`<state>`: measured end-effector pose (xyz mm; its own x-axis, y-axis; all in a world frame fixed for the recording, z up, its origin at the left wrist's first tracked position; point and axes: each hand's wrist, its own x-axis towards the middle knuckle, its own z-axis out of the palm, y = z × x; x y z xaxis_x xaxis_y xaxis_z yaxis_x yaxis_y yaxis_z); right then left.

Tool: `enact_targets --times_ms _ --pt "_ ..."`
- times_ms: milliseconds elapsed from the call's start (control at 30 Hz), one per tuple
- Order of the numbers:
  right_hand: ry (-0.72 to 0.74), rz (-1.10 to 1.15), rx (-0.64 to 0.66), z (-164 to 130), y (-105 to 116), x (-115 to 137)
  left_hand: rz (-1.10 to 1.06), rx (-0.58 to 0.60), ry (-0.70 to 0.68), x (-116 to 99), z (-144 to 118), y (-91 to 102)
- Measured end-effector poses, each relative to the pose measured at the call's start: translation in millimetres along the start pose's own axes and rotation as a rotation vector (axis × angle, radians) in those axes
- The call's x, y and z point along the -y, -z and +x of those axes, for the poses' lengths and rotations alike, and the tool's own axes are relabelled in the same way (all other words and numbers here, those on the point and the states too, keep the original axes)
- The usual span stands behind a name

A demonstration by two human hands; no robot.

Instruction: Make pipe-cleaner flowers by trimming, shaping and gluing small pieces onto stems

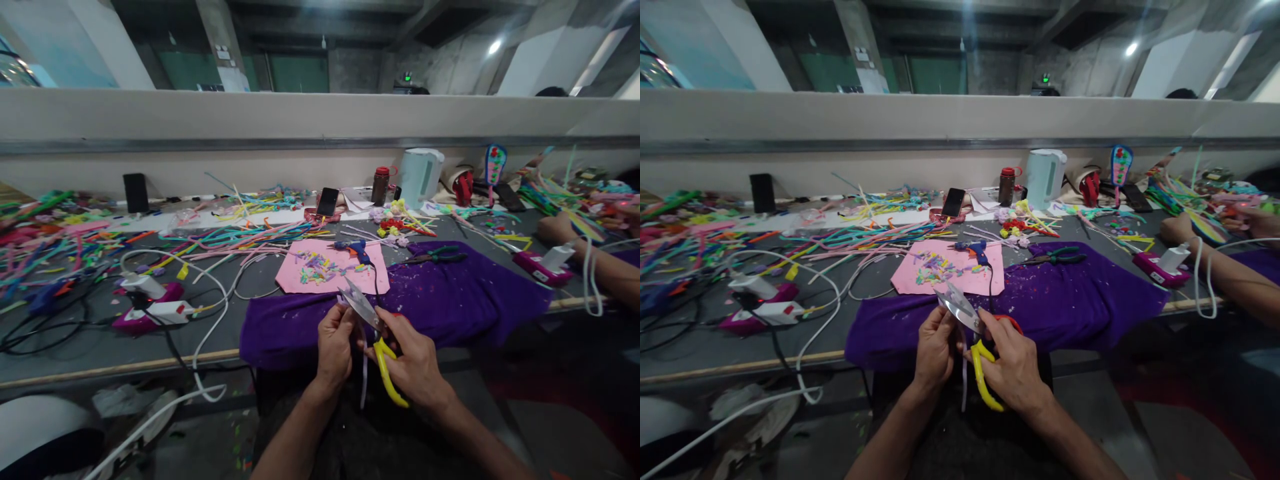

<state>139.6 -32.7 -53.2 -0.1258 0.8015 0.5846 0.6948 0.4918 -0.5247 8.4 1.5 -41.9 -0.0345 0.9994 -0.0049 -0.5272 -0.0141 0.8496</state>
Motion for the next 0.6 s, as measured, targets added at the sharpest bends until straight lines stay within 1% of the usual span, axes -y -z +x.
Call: enact_targets --times_ms 267,600 --pt "0.024 -0.009 -0.017 0.2 -1.0 -2.1 -0.002 -0.005 0.003 1.8 0.4 0.7" --pt "0.029 -0.001 -0.004 0.9 -1.2 -2.5 -0.006 -0.006 0.013 1.9 0.5 1.1"
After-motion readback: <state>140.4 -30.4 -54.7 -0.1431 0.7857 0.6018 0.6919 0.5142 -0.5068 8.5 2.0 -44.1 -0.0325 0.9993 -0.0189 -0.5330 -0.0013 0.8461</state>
